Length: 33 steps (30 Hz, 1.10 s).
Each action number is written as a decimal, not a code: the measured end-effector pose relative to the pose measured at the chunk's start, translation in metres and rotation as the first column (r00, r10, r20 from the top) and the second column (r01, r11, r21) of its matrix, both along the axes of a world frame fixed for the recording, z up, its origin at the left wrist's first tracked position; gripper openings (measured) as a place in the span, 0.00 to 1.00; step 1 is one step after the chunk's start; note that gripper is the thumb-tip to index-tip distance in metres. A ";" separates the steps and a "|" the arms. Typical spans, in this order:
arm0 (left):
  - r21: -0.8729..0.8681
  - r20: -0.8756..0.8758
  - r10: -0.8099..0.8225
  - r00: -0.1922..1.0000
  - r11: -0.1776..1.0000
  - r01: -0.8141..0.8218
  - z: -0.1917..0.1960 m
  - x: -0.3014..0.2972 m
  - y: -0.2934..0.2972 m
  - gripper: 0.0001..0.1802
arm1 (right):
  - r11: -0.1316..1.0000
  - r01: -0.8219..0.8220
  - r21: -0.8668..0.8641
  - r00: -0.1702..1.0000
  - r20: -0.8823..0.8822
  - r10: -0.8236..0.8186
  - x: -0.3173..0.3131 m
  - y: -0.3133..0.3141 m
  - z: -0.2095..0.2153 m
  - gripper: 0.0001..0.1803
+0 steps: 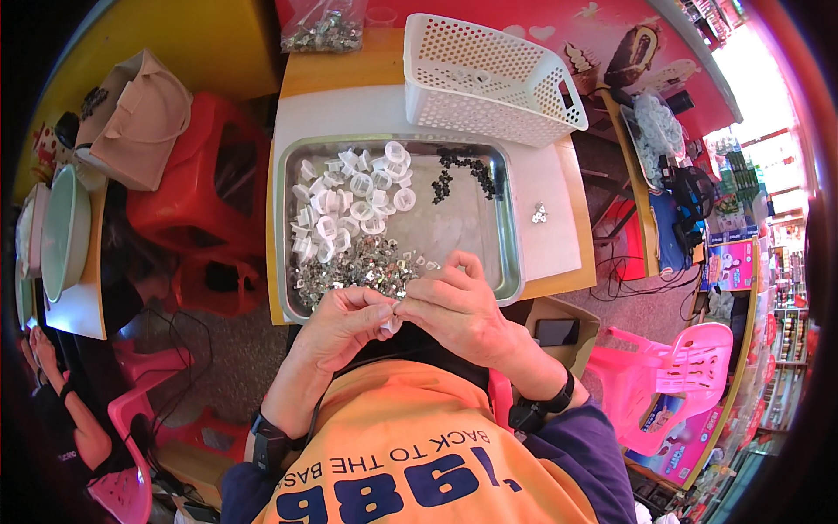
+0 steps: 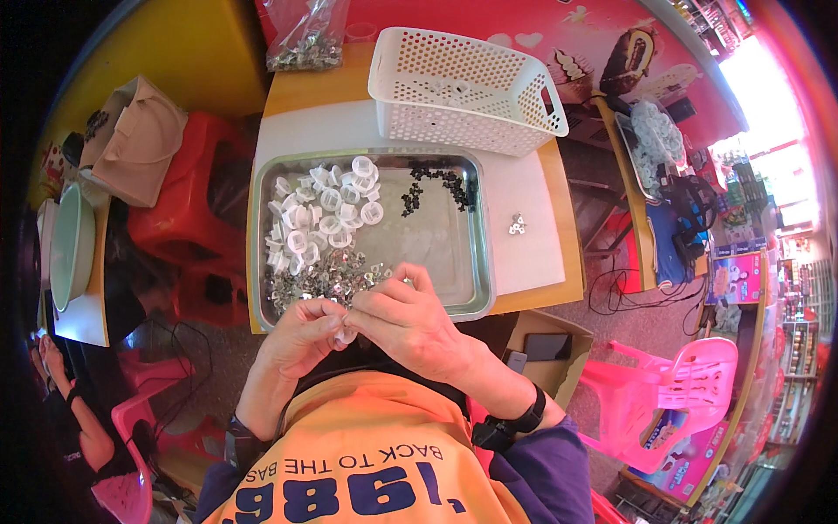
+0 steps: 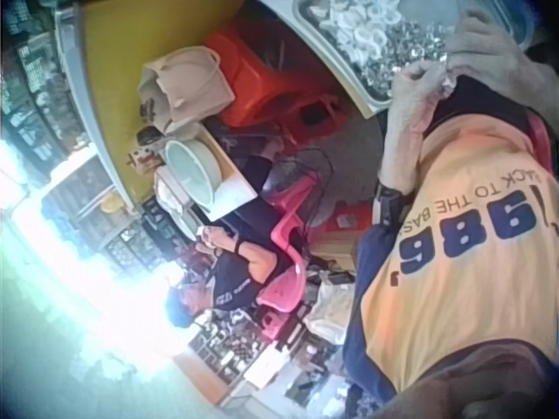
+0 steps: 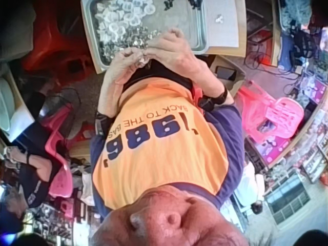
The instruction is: Assembling small white plastic floral parts and silver metal components into a tray.
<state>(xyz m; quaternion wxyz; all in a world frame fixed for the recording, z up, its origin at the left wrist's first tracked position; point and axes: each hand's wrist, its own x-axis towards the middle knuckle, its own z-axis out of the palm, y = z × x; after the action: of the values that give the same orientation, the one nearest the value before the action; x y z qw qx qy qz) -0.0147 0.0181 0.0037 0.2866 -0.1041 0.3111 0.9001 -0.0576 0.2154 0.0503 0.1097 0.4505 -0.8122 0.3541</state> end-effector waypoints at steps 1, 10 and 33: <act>0.000 0.003 0.002 1.000 1.000 -0.002 -0.001 0.000 0.000 0.06 | 1.000 0.006 0.010 0.999 -0.036 -0.005 0.001 0.000 0.000 0.14; 0.110 0.071 0.031 0.997 0.993 -0.039 -0.008 0.001 0.004 0.08 | 0.990 0.094 -0.109 0.976 0.206 -0.070 0.002 -0.005 -0.008 0.11; 0.140 0.096 0.011 0.995 0.990 -0.024 -0.006 0.007 0.000 0.11 | 0.990 0.138 0.001 0.985 0.102 -0.137 0.004 -0.008 0.009 0.09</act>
<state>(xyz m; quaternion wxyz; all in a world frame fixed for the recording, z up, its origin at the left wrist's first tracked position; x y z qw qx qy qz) -0.0073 0.0176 -0.0018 0.2998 -0.1291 0.2315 0.9164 -0.0534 0.2071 0.0588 0.0940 0.3743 -0.8447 0.3708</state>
